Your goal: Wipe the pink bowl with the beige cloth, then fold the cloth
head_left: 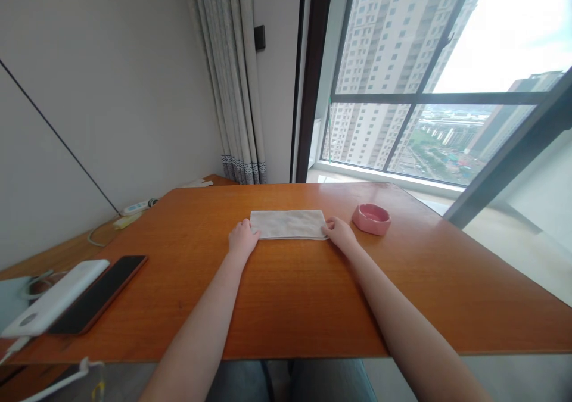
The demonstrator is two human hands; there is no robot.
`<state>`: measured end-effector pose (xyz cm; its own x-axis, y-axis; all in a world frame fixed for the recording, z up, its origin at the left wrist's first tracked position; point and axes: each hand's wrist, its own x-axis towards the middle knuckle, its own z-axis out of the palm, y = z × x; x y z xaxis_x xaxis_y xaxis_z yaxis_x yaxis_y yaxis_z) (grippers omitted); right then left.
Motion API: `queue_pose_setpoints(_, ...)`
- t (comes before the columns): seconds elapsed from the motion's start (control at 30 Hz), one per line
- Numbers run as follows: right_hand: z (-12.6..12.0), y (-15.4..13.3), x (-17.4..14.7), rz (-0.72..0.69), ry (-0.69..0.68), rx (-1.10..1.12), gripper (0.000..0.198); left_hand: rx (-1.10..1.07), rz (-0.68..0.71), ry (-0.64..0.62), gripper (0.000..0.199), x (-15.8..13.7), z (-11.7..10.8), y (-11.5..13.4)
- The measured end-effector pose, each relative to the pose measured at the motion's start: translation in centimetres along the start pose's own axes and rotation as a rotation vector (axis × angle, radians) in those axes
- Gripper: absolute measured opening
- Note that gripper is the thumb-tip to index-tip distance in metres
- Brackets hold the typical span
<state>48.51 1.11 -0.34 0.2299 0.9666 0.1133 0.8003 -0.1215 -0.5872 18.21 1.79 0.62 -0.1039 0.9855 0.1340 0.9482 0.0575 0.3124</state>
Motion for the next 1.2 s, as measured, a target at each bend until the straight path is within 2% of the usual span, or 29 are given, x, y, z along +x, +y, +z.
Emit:
queue_pose_setpoints(0.2,-0.2,-1.0,-0.6,-0.089,0.064,0.041,0.035,0.091,-0.005,-0.006,0.028,-0.1,-0.4,0.1)
queue_pose_setpoints(0.33,-0.4,-1.3,-0.9,-0.187,0.054,-0.085,0.035,0.087,0.046,0.014,0.026,0.1,-0.1,0.0)
queue_pose_setpoints(0.43,-0.4,-1.3,-0.9,-0.210,0.080,-0.152,0.031,0.029,0.080,0.003,0.031,0.2,0.2,0.0)
queue_pose_setpoints(0.63,-0.3,-1.1,-0.7,-0.138,0.066,0.022,0.043,-0.094,0.135,0.062,0.042,0.3,0.6,0.0)
queue_pose_setpoints(0.77,-0.6,-1.0,-0.7,-0.068,0.024,0.055,0.036,-0.099,0.114,0.087,0.038,0.5,0.5,-0.2)
queue_pose_setpoints(0.83,-1.0,-1.2,-0.9,-0.076,0.021,0.059,0.033,-0.099,0.103,0.106,0.038,0.4,0.4,-0.2)
queue_pose_setpoints(1.0,-1.1,-1.9,-1.0,-0.164,0.119,0.065,0.028,-0.107,0.119,0.108,0.041,0.0,0.0,0.1)
queue_pose_setpoints(1.13,-0.2,-1.4,-0.6,-0.010,-0.047,0.163,0.026,-0.102,0.100,0.087,0.041,-0.1,-0.3,0.3)
queue_pose_setpoints(1.2,-0.1,-1.1,-0.4,0.006,-0.102,0.134,0.024,-0.090,0.100,0.102,0.041,0.0,-0.3,0.2)
